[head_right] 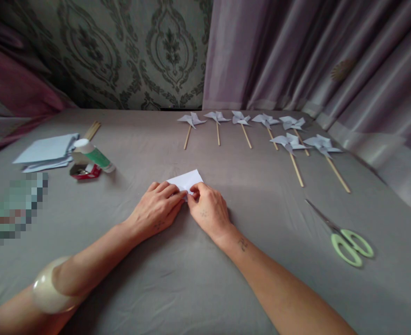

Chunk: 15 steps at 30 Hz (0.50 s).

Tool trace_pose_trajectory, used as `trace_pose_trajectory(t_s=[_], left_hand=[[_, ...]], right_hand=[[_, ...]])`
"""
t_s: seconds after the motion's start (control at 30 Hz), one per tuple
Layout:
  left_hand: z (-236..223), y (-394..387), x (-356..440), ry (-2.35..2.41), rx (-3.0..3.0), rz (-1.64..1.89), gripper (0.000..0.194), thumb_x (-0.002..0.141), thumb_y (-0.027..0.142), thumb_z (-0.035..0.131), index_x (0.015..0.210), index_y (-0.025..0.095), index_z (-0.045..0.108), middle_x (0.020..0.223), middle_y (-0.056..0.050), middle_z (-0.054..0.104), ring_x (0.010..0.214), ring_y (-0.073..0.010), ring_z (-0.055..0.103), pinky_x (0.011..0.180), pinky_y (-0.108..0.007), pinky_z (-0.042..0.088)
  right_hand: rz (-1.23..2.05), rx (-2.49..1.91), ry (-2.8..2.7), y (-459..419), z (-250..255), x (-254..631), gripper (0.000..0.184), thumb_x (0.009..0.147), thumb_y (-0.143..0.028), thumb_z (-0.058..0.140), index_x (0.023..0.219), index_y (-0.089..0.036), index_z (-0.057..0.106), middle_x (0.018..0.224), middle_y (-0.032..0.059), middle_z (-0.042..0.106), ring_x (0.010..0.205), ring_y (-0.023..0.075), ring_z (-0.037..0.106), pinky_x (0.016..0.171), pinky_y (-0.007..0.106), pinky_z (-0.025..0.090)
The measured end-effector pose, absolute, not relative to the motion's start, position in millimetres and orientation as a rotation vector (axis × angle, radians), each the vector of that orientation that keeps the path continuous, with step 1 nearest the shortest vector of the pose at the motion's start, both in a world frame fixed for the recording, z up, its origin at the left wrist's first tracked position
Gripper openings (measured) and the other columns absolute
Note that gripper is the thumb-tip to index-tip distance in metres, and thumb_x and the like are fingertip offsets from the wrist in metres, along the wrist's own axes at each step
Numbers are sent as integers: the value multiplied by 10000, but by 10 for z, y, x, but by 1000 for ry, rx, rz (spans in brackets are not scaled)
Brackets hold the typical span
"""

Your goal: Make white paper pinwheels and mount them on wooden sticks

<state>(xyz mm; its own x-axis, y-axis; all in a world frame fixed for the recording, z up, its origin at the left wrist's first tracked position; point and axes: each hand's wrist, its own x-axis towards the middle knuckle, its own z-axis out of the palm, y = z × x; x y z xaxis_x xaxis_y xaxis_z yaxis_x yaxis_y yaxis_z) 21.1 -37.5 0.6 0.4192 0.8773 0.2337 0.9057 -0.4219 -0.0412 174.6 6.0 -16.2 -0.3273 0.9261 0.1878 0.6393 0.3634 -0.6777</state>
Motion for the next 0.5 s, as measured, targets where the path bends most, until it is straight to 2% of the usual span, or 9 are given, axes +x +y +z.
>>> trace_pose_trajectory(t_s=[0.5], left_hand=[[12, -376, 222, -1601, -2502, -227, 239, 923, 234, 420, 942, 154, 645, 836, -78, 621, 820, -219, 521, 709, -356, 320]], right_hand=[[676, -1378, -2097, 60, -142, 1738, 122, 792, -190, 608, 900, -177, 662, 753, 54, 717, 641, 165, 651, 636, 270, 472]])
